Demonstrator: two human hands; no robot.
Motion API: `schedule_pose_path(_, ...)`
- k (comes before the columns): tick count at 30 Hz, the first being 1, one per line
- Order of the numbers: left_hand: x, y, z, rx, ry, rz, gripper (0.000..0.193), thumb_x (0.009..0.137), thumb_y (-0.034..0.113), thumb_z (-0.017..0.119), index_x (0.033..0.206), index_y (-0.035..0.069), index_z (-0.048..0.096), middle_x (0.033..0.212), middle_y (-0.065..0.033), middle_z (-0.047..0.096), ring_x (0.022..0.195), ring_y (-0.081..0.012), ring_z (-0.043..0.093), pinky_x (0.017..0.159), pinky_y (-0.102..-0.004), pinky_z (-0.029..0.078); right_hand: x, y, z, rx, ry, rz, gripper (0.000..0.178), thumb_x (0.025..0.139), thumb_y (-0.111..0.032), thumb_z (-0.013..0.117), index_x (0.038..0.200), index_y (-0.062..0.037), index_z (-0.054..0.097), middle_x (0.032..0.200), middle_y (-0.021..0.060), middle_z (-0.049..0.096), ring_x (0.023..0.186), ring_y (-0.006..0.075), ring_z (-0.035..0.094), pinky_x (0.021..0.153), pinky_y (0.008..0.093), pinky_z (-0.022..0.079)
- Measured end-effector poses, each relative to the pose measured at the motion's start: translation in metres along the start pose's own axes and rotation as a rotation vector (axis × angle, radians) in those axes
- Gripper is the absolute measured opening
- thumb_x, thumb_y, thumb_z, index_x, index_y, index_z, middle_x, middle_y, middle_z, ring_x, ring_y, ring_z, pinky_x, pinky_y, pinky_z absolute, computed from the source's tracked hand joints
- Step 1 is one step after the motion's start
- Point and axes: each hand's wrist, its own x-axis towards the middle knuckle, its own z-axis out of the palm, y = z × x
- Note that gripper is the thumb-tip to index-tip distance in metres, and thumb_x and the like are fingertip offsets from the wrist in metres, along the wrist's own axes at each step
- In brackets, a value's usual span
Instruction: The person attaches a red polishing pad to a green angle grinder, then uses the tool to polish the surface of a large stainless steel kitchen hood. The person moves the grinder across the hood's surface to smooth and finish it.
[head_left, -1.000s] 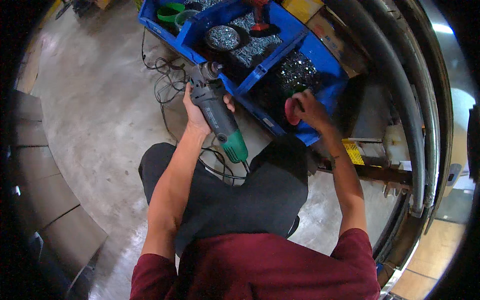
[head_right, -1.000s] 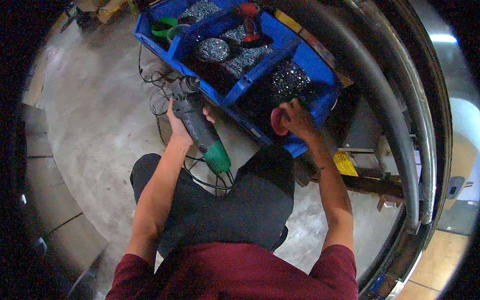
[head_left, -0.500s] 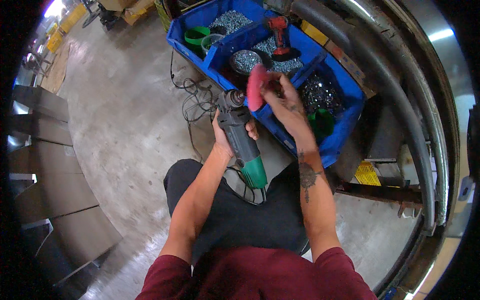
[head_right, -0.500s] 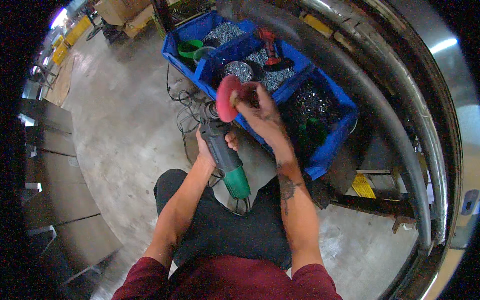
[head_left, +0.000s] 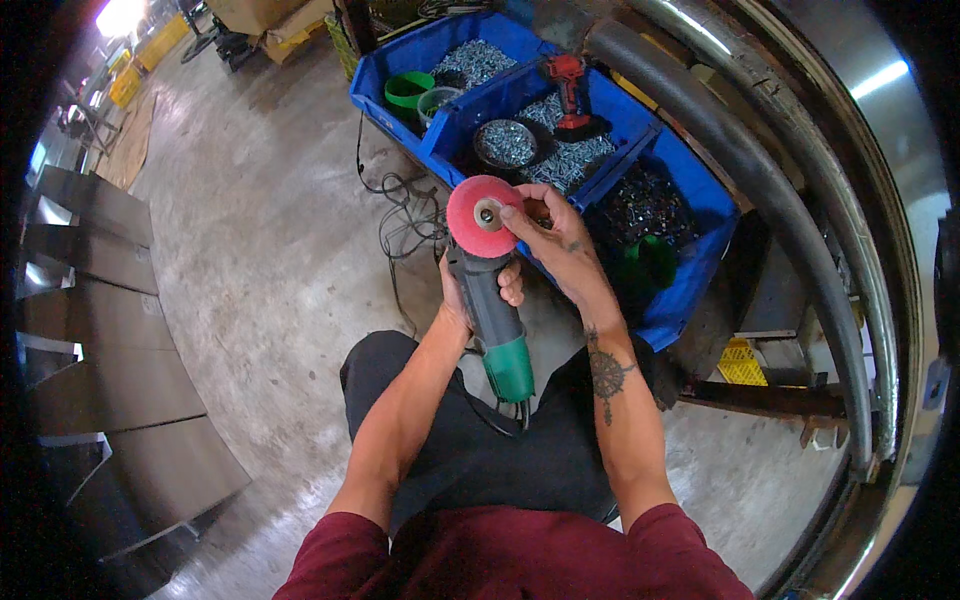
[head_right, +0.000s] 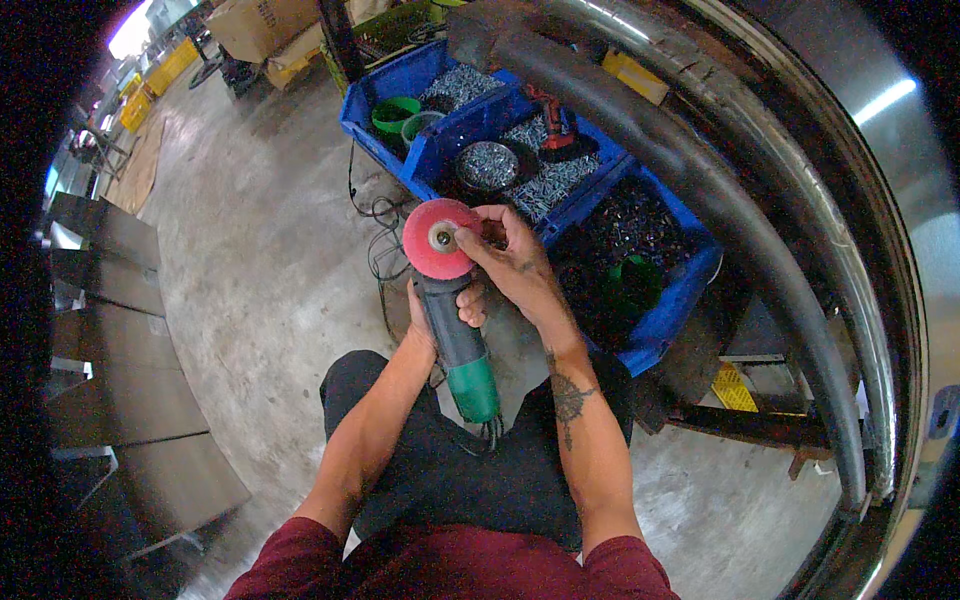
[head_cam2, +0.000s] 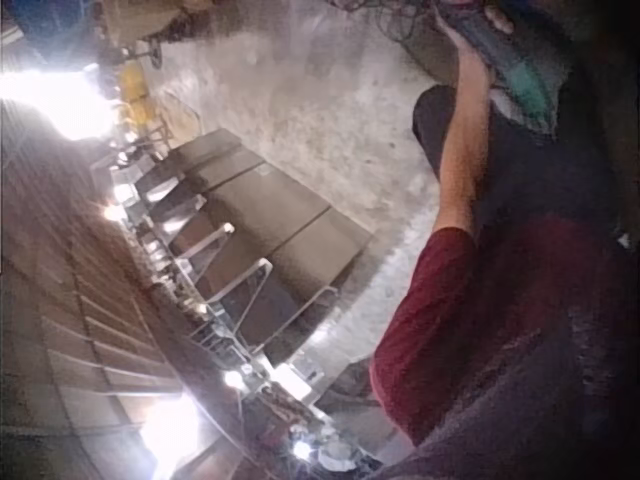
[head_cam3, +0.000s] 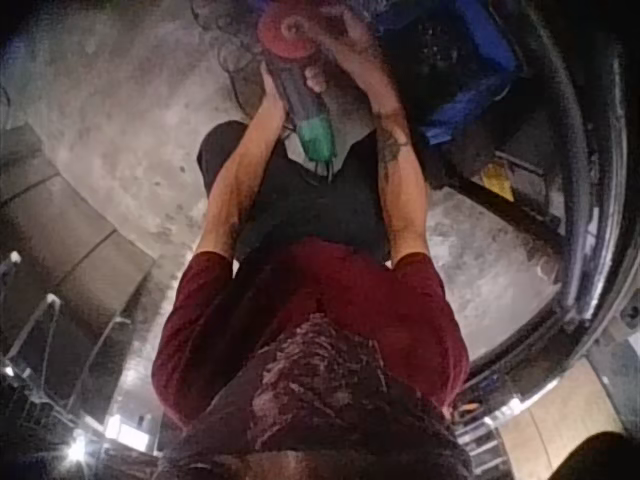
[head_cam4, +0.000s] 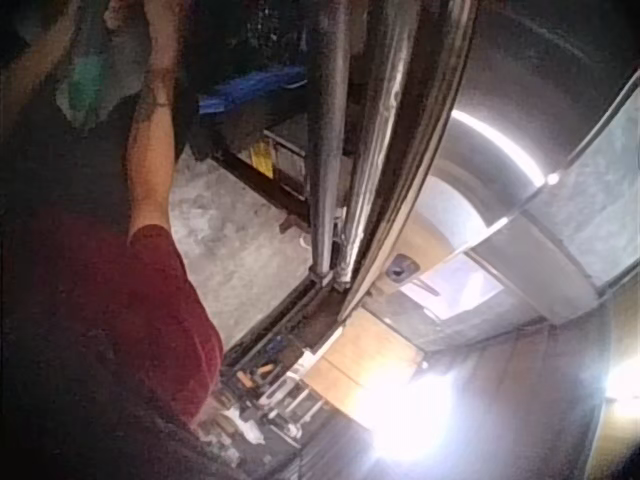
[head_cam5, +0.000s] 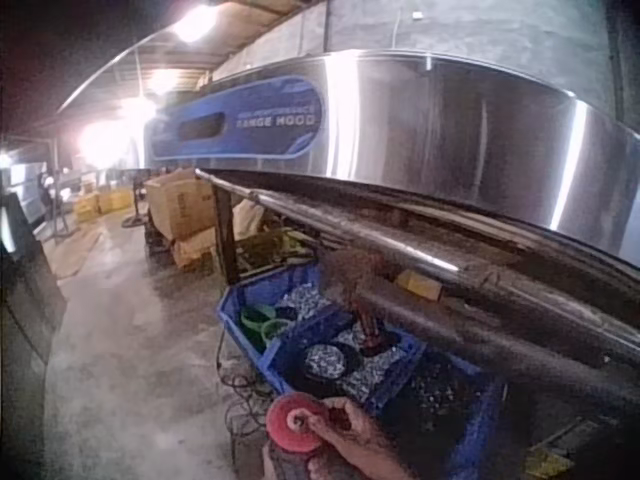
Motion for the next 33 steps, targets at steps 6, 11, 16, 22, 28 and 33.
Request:
schedule_pose_path(6,-0.003,-0.003,-0.008,-0.054,-0.054,-0.027,0.087,0.092,0.081,0.052,0.132,0.004,0.059,0.085,-0.0091,0.056,0.072,-0.0250,0.055,0.072,-0.0398,0.046,-0.004,-0.007,0.003,0.047,0.004,0.061,0.041,0.100,-0.032,0.083,0.129,-0.0086,0.067,0.102,-0.0021,0.065,0.085,0.0047,0.053,0.071,0.0227,0.043)
schedule_pose_path(11,-0.002,-0.003,-0.013,-0.041,-0.066,-0.041,0.086,0.091,0.079,0.055,0.131,0.004,0.059,0.084,-0.0089,0.055,0.072,-0.0248,0.055,0.071,-0.0392,0.046,-0.003,-0.011,0.003,0.097,-0.025,0.121,0.045,0.100,-0.032,0.084,0.129,-0.0046,0.063,0.112,0.0049,0.071,0.103,0.0122,0.065,0.089,0.0300,0.054)
schedule_pose_path(16,-0.001,-0.002,-0.015,-0.058,-0.056,-0.050,0.085,0.091,0.079,0.056,0.131,0.004,0.058,0.083,-0.0088,0.055,0.071,-0.0244,0.055,0.070,-0.0387,0.046,0.002,-0.008,0.002,0.058,-0.036,0.112,0.045,0.099,-0.032,0.084,0.128,-0.0056,0.063,0.111,0.0052,0.071,0.100,0.0120,0.066,0.084,0.0300,0.055)
schedule_pose_path(22,0.000,-0.001,-0.018,-0.067,-0.075,-0.063,0.086,0.091,0.080,0.057,0.131,0.004,0.057,0.083,-0.0081,0.056,0.069,-0.0232,0.056,0.069,-0.0380,0.046,0.002,-0.008,0.005,0.038,-0.043,0.098,0.042,0.100,-0.030,0.083,0.128,-0.0068,0.063,0.107,0.0041,0.071,0.095,0.0101,0.065,0.078,0.0288,0.054)
schedule_pose_path(28,0.000,0.000,-0.017,0.001,-0.073,-0.015,0.082,0.092,0.076,0.059,0.132,0.004,0.055,0.086,-0.0075,0.057,0.071,-0.0221,0.056,0.071,-0.0384,0.047,0.002,0.009,-0.007,0.078,0.011,0.171,0.046,0.107,-0.038,0.073,0.139,-0.0076,0.062,0.111,0.0031,0.068,0.101,0.0091,0.061,0.085,0.0270,0.050)
schedule_pose_path(33,0.001,0.000,-0.013,0.026,-0.094,0.018,0.081,0.093,0.074,0.063,0.136,0.006,0.054,0.090,-0.0061,0.058,0.077,-0.0208,0.057,0.076,-0.0393,0.049,-0.008,0.030,-0.041,-0.131,0.179,0.302,0.055,0.111,-0.050,0.061,0.147,-0.0081,0.058,0.119,0.0044,0.067,0.101,0.0129,0.062,0.088,0.0267,0.051)
